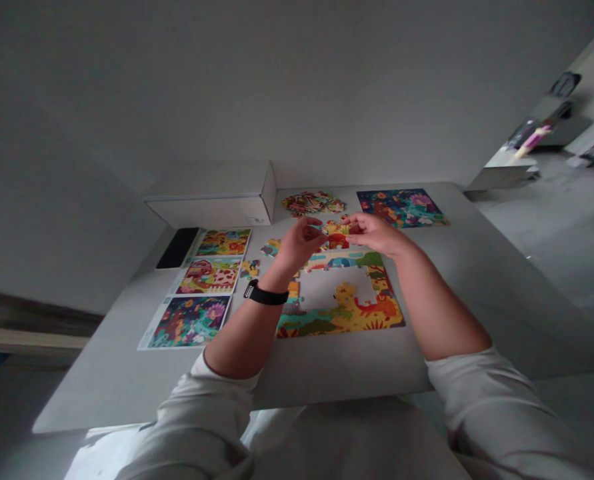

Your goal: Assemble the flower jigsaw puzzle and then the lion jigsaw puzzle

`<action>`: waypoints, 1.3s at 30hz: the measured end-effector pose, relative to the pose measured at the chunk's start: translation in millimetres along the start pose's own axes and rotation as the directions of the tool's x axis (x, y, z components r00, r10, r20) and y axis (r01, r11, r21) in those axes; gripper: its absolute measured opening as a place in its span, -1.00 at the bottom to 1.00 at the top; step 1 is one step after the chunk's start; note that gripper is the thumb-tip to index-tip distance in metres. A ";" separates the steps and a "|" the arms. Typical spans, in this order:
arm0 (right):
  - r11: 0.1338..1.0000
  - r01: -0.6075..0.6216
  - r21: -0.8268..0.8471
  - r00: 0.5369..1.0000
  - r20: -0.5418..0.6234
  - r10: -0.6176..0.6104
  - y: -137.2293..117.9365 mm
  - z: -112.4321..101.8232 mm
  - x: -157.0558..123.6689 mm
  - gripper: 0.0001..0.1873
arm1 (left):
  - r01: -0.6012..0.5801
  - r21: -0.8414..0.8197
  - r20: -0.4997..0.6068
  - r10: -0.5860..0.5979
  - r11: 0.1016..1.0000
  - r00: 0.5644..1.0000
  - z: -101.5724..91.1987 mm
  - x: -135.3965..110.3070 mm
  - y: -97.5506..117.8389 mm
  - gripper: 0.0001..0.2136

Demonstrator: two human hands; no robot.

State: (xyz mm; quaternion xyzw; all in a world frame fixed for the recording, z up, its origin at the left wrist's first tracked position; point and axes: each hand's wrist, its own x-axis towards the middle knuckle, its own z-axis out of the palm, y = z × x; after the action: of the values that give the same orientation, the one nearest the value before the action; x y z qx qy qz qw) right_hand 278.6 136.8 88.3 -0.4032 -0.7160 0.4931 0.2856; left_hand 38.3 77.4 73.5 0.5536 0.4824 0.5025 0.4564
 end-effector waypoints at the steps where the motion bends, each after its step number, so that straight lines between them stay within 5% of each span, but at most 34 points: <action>1: 1.000 -0.001 -0.008 1.000 0.004 0.001 -0.6 -0.5 -0.9 -0.55 | -0.004 0.008 0.006 0.004 1.000 1.000 0.1 0.1 -0.5 -0.66; 11: 0.986 0.057 -0.158 0.996 -0.064 -0.068 -4.1 -2.7 -15.0 -0.71 | -0.074 0.070 0.043 0.071 0.995 0.997 22.2 -6.1 -8.8 -0.72; 15: 0.973 -0.009 -0.231 1.000 -0.013 0.006 0.9 -11.0 -36.2 -0.77 | -0.121 0.178 0.221 0.081 0.977 0.972 30.9 -13.4 -7.8 -0.68; 21: 0.941 -0.133 -0.312 0.974 0.137 0.183 19.1 -18.4 -76.5 -0.74 | -0.226 0.359 0.485 0.026 0.905 0.874 35.7 -21.7 -7.7 -0.72; 27: 0.880 -0.174 -0.442 0.943 0.182 0.278 35.7 -8.2 -92.1 -0.82 | -0.357 0.503 0.488 0.083 0.787 0.869 39.1 -23.3 -10.5 -0.76; 39: 0.728 -0.164 -0.665 0.960 0.064 0.274 36.4 8.8 -91.1 -0.84 | -0.394 0.550 0.511 0.077 0.737 0.856 44.5 -27.9 -15.8 -0.76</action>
State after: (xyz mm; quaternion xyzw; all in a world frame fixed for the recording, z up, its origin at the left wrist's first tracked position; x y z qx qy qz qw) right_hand 328.8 61.2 50.1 -0.5189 -0.8102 0.2724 0.0091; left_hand 80.6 50.7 51.2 0.8344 0.4262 0.2199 0.2716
